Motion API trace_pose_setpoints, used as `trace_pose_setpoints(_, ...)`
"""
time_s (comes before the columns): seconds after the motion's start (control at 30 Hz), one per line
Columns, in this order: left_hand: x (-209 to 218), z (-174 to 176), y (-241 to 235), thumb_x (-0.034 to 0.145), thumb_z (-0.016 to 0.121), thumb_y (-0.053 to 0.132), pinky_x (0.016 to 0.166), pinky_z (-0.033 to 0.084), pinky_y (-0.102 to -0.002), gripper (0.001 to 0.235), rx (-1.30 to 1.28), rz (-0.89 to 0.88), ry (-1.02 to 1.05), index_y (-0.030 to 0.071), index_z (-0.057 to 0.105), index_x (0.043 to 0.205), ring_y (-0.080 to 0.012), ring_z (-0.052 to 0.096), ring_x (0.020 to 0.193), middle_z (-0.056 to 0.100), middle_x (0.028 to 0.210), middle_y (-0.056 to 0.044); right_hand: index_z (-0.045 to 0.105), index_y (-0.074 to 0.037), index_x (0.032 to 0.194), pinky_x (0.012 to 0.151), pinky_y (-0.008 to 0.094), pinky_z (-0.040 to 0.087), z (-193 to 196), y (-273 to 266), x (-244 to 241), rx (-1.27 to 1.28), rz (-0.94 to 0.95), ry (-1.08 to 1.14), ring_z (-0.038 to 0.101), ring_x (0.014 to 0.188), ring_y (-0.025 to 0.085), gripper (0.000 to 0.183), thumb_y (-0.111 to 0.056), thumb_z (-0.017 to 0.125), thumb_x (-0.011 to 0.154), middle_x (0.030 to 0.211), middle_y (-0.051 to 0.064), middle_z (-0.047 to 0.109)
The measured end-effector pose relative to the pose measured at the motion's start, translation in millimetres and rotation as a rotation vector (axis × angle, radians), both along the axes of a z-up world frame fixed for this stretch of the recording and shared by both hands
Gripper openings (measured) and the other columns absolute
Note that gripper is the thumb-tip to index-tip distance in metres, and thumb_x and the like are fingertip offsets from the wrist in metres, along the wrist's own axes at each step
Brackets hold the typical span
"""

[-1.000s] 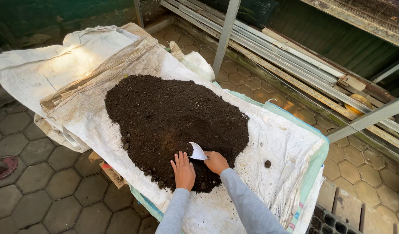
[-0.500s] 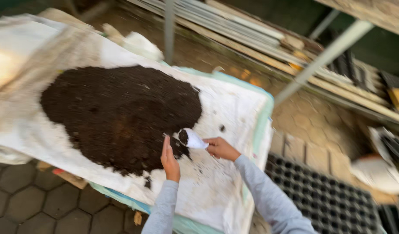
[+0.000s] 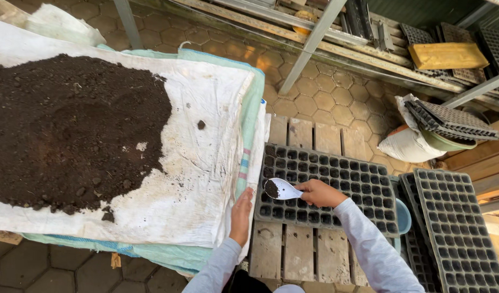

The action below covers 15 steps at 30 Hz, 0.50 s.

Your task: The person fills the cells of a seedling tray with soil using a small white scoop. They repeatedly scoop soil from a large pile on a sack and pour it into the individual compartments of the tray, working systematically across the grid.

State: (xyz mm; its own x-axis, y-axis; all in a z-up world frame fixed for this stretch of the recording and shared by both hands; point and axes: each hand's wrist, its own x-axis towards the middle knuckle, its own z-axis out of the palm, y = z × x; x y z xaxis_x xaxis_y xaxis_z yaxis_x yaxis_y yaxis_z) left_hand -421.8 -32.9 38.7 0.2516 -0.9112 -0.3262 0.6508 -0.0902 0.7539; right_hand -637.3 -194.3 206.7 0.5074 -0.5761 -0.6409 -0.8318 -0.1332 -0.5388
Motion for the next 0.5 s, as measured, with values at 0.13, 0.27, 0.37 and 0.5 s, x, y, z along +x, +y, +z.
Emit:
trace_pose_setpoints(0.13,-51.5,-40.3,-3.1,0.103,0.046,0.040,0.120,0.029,-0.038,0.064,0.194,-0.049,0.170,0.004,0.041,0.156,-0.0240,0.042,0.149,0.048,0.160,-0.009,0.069,-0.018,0.134,0.061,0.035,0.056,-53.1,1.0,-30.1,-0.111,0.084,0.079,0.067,0.058,0.018,0.047,-0.017,0.059,0.088,0.074,0.011,0.072)
trace_pose_setpoints(0.27,-76.7,-55.8,-5.9,0.103,0.043,0.043,0.123,0.026,-0.039,0.068,0.265,-0.097,0.162,0.005,0.035,0.158,-0.0245,0.037,0.152,0.040,0.164,-0.009,0.075,-0.018,0.124,0.081,0.046,0.057,-69.5,1.0,-26.8,-0.340,0.271,0.218,0.072,0.090,0.033,0.044,-0.021,0.065,0.082,0.100,0.017,0.076)
trace_pose_setpoints(0.37,-82.7,-54.8,-10.9,0.104,0.039,0.044,0.125,0.025,-0.039,0.068,0.277,-0.108,0.126,0.006,0.030,0.160,-0.0247,0.034,0.153,0.035,0.167,-0.010,0.075,-0.013,0.122,0.086,0.046,0.059,-58.9,2.7,-9.0,-0.275,0.248,0.273,0.075,0.091,0.035,0.040,-0.022,0.063,0.084,0.100,0.018,0.076)
trace_pose_setpoints(0.5,-84.7,-55.8,-15.1,0.105,0.037,0.043,0.125,0.024,-0.039,0.068,0.248,-0.060,0.166,0.005,0.028,0.160,-0.0253,0.034,0.153,0.034,0.166,-0.011,0.078,-0.010,0.109,0.085,0.047,0.058,-44.3,6.4,13.4,-0.340,0.309,0.408,0.073,0.092,0.036,0.029,-0.021,0.063,0.086,0.097,0.018,0.075)
